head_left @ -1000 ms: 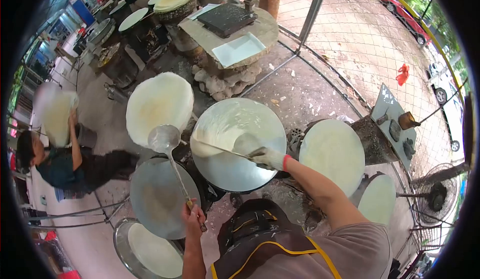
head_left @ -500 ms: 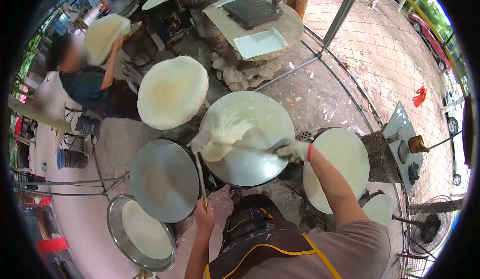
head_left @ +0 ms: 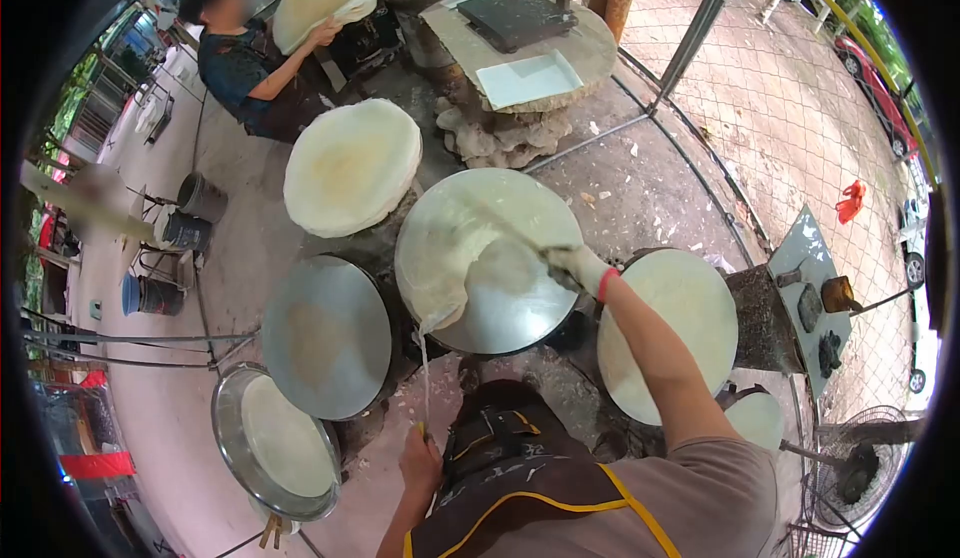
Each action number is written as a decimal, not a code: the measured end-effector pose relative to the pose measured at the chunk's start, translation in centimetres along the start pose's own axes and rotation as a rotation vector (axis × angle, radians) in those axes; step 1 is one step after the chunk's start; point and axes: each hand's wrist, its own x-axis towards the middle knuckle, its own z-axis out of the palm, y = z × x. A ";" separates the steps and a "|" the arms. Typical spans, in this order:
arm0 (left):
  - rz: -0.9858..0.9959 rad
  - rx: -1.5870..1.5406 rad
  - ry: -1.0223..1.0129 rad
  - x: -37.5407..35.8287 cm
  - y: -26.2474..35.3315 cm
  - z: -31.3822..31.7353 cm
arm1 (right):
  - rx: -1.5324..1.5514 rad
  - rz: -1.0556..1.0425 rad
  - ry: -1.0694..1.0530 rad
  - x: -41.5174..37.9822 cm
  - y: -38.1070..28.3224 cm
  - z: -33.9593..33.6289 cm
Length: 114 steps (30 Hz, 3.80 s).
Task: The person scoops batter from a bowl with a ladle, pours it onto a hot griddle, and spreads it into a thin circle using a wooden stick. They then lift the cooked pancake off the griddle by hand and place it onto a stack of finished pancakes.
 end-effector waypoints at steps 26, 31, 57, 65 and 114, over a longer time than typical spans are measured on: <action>0.013 -1.163 -0.475 5.2 -9.9 -12.1 | 0.555 -0.031 0.239 -12.1 14.4 31.0; 0.038 -1.411 -0.711 4.4 -17.6 -18.4 | 0.191 -0.174 0.620 -5.5 14.2 37.7; -0.215 -2.157 -0.926 -1.5 -19.6 -17.8 | -0.300 0.021 0.953 -9.1 17.3 33.4; -0.208 -2.124 -0.899 -4.5 -10.9 -14.1 | -0.326 -0.128 0.833 -14.8 17.7 22.5; -0.429 -1.608 -0.774 -1.7 -2.1 -7.7 | -0.458 -0.288 0.701 -9.3 9.6 12.8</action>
